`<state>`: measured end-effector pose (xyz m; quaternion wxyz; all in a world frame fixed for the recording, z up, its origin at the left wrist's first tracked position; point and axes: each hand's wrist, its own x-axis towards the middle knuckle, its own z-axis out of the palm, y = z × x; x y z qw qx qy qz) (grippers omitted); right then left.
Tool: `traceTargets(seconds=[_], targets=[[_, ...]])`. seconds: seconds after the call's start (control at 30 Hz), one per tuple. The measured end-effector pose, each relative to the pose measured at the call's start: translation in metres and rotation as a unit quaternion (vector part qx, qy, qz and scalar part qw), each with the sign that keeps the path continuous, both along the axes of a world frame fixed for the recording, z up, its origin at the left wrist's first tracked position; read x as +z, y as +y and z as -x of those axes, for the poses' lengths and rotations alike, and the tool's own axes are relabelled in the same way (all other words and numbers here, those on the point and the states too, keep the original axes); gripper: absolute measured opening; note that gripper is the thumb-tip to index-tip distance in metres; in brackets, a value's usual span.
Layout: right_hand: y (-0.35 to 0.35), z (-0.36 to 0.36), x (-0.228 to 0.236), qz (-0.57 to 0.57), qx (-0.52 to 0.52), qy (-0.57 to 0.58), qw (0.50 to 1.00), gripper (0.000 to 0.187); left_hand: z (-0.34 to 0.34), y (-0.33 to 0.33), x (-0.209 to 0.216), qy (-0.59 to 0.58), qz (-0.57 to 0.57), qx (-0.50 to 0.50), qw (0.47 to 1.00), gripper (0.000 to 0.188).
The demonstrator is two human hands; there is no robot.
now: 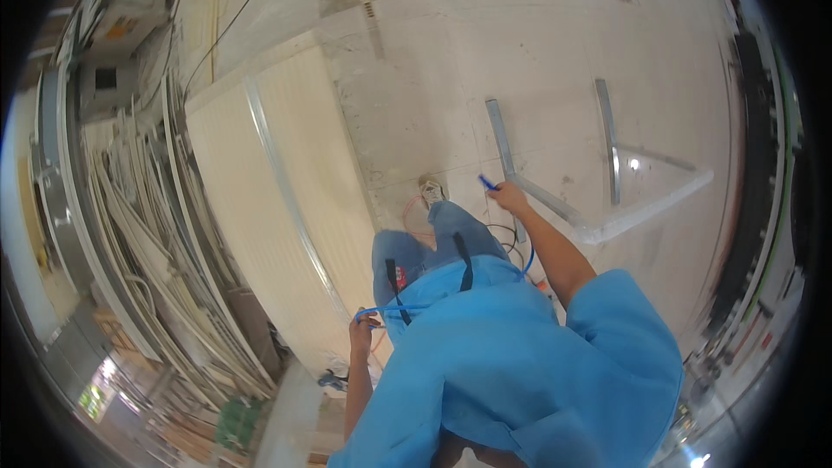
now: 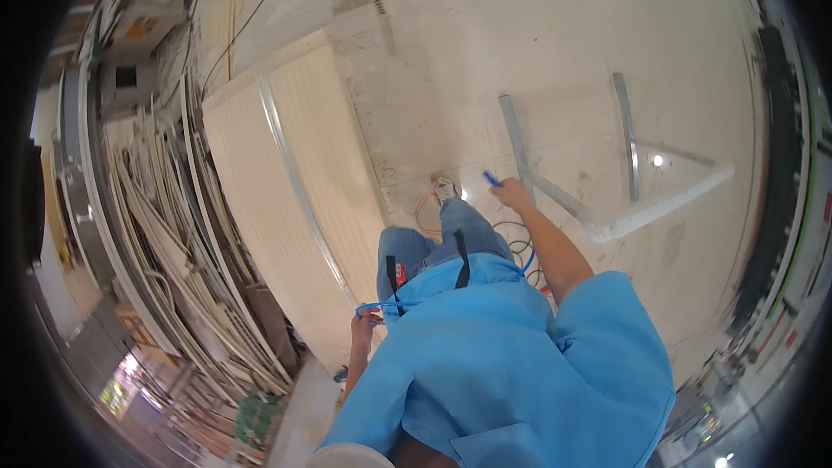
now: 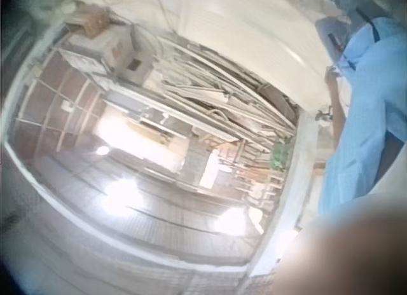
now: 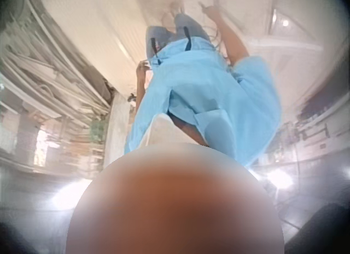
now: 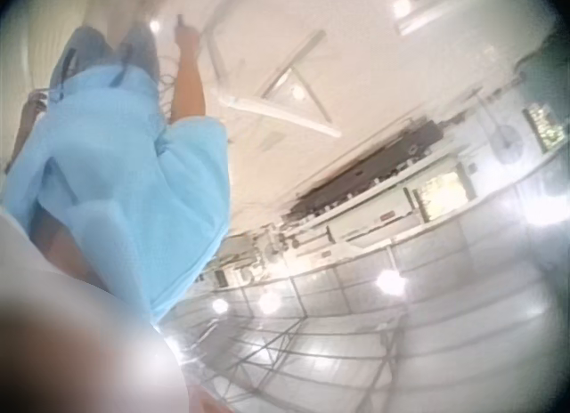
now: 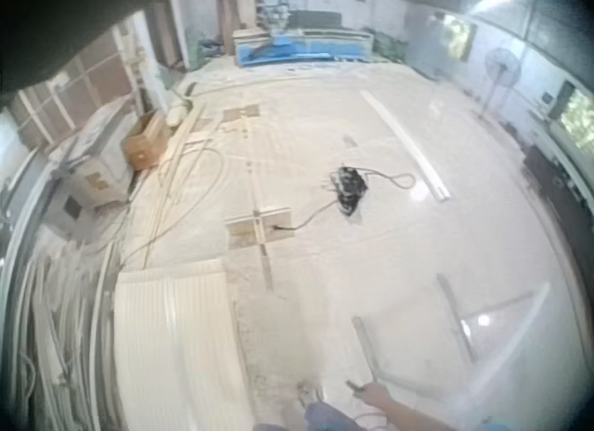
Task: The person handles a small white label, uses a yellow utility knife to cut it, and places the cut piece on a wooden board. They then walk to a workbench, pick up a blue air blower, and use it to clear dust from the surface. The person moves around the workshop, handling tools and materials.
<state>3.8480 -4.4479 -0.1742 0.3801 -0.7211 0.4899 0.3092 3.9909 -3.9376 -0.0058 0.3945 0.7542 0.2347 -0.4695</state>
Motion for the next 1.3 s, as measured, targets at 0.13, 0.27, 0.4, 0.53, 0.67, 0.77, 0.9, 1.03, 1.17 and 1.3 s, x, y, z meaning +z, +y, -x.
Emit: traceTargets(seconds=[0.13, 0.27, 0.4, 0.53, 0.67, 0.77, 0.9, 1.03, 1.17, 1.3], targets=[[-0.043, 0.006, 0.006, -0.067, -0.396, -0.197, 0.894, 0.042, -0.072, -0.066, 0.006, -0.003, -0.019, -0.073, 0.997, 0.032], [-0.088, -0.044, 0.021, -0.154, -0.56, -0.284, 0.763, 0.03, -0.13, -0.151, 0.002, -0.017, 0.044, -0.082, 0.996, 0.024], [-0.147, -0.106, 0.027, -0.208, -0.607, -0.321, 0.697, 0.03, -0.195, -0.245, -0.012, -0.087, 0.122, -0.172, 0.974, 0.022], [-0.214, -0.167, 0.017, -0.207, -0.671, -0.322, 0.635, 0.028, -0.28, -0.329, -0.029, -0.125, 0.087, -0.265, 0.952, 0.019], [-0.318, -0.198, 0.015, -0.157, -0.678, -0.333, 0.636, 0.028, -0.35, -0.434, -0.053, -0.081, 0.079, -0.49, 0.864, 0.024], [-0.381, -0.212, 0.024, -0.129, -0.712, -0.341, 0.6, 0.03, -0.396, -0.534, -0.046, -0.097, 0.108, -0.572, 0.807, 0.04], [-0.459, -0.222, 0.035, -0.087, -0.771, -0.344, 0.529, 0.03, -0.445, -0.706, -0.04, -0.138, 0.107, -0.578, 0.797, 0.043], [-0.545, -0.242, 0.013, -0.07, -0.797, -0.397, 0.449, 0.029, -0.458, -0.889, -0.07, -0.185, 0.149, -0.567, 0.788, 0.043], [-0.665, -0.31, -0.048, -0.1, -0.781, -0.412, 0.459, 0.03, -0.452, -1.067, -0.144, -0.138, 0.159, -0.52, 0.828, 0.04], [-0.762, -0.371, -0.101, -0.201, -0.676, -0.352, 0.615, 0.03, -0.468, -1.217, -0.249, -0.079, 0.057, -0.529, 0.843, 0.044]])
